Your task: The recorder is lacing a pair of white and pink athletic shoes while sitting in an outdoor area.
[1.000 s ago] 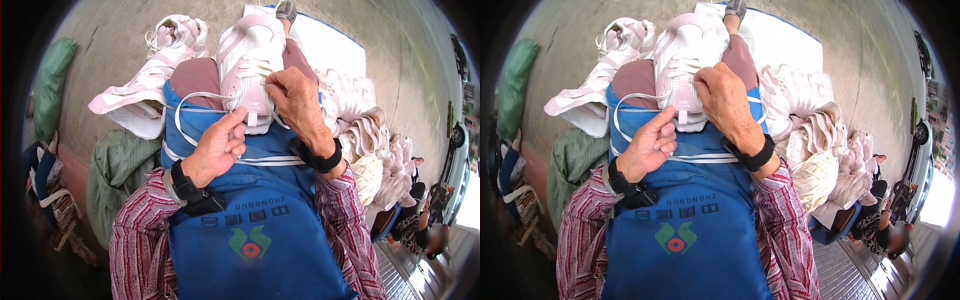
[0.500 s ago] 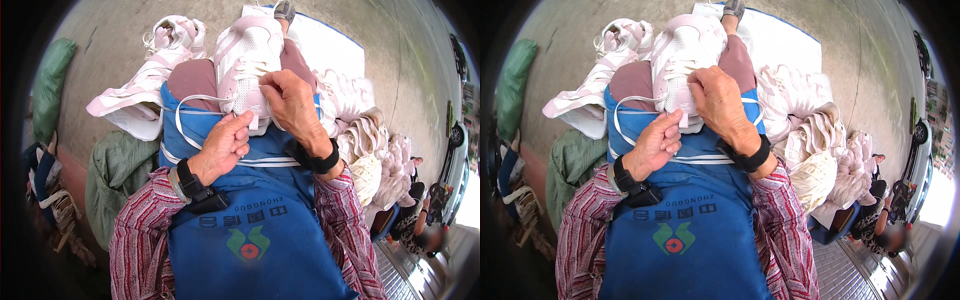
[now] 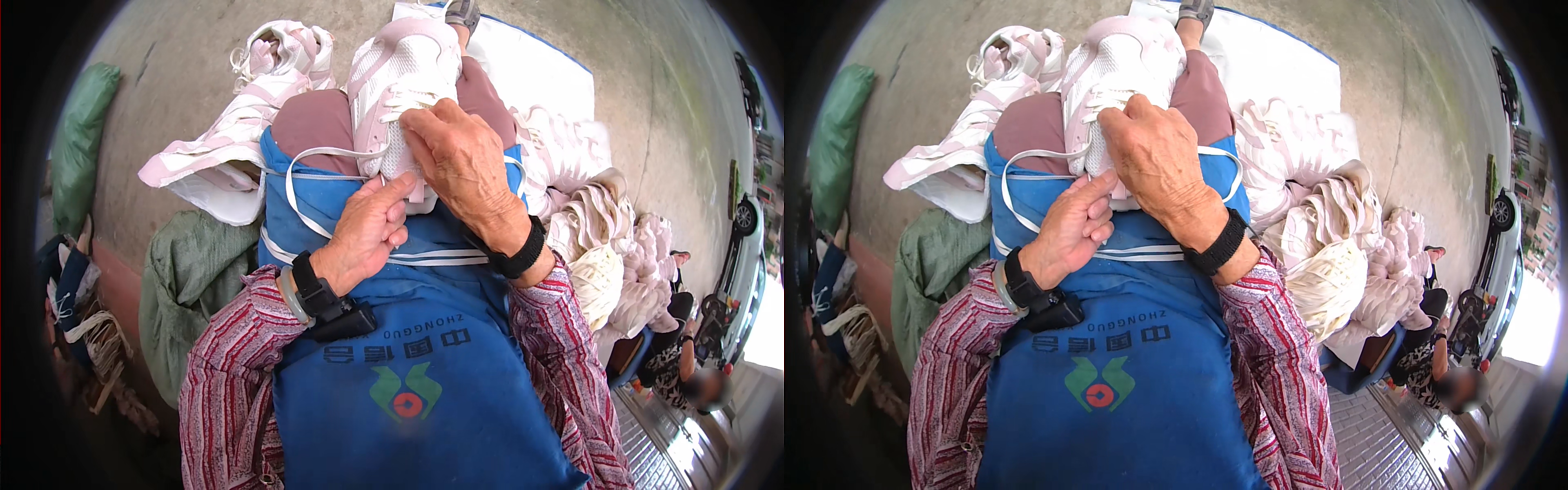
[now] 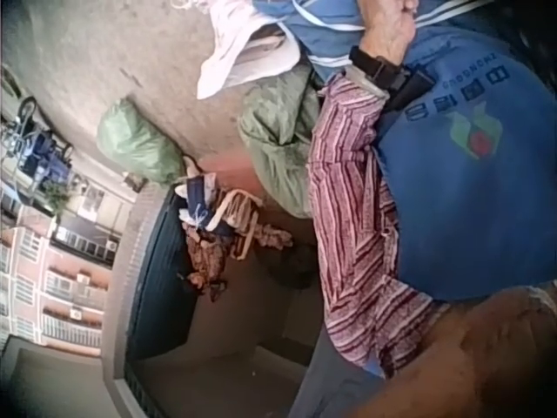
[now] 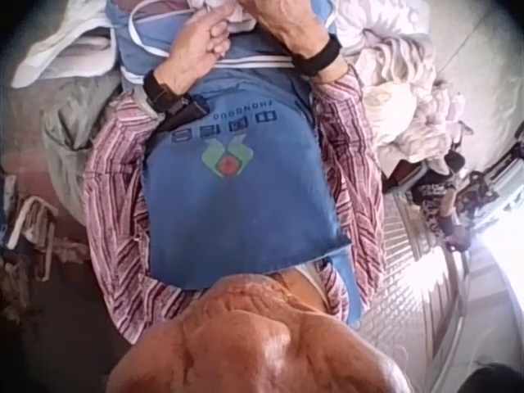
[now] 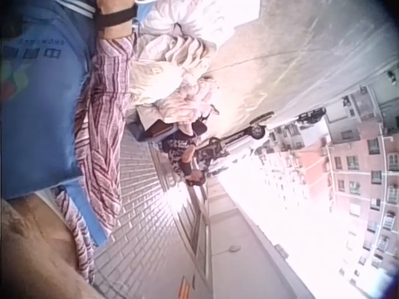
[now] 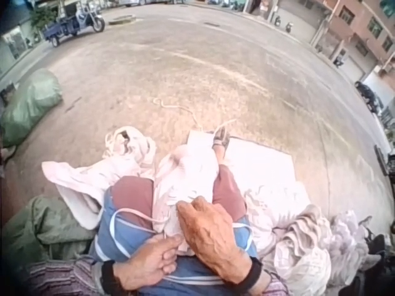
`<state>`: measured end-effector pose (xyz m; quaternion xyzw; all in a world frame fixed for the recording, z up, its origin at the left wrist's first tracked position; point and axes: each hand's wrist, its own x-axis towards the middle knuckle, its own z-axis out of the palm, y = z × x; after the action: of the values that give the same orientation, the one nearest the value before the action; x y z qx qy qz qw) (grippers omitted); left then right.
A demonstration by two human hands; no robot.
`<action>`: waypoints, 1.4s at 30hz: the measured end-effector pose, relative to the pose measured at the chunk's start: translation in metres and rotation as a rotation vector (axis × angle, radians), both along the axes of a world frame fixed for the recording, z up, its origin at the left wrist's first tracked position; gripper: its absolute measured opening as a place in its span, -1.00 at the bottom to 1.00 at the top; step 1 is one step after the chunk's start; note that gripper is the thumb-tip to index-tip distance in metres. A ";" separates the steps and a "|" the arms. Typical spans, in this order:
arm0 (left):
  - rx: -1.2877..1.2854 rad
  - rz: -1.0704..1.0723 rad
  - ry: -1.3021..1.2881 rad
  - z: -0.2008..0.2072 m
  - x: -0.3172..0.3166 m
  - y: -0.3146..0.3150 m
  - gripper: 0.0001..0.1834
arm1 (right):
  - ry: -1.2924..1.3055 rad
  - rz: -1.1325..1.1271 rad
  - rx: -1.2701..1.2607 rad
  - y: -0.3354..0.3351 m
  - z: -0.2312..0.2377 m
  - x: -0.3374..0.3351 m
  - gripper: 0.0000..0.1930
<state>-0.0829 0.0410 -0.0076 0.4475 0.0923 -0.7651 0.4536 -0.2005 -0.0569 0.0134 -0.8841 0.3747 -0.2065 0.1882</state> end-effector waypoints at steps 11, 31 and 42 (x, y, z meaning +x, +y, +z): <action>-0.044 -0.020 -0.032 -0.004 -0.002 0.005 -0.84 | 0.208 -0.050 -0.165 0.005 0.003 0.020 -0.95; -0.329 -0.290 -0.140 0.017 0.056 0.004 -0.59 | -0.510 0.594 1.290 0.057 0.082 0.034 -0.87; -0.348 -0.275 -0.207 0.050 0.071 -0.013 -0.65 | -1.175 1.103 0.992 0.119 0.109 0.041 -0.79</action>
<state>-0.0120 0.0276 0.0423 0.4469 -0.1495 -0.7743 0.4224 -0.1594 0.0616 0.1221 -0.5104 -0.2059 -0.3177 0.7722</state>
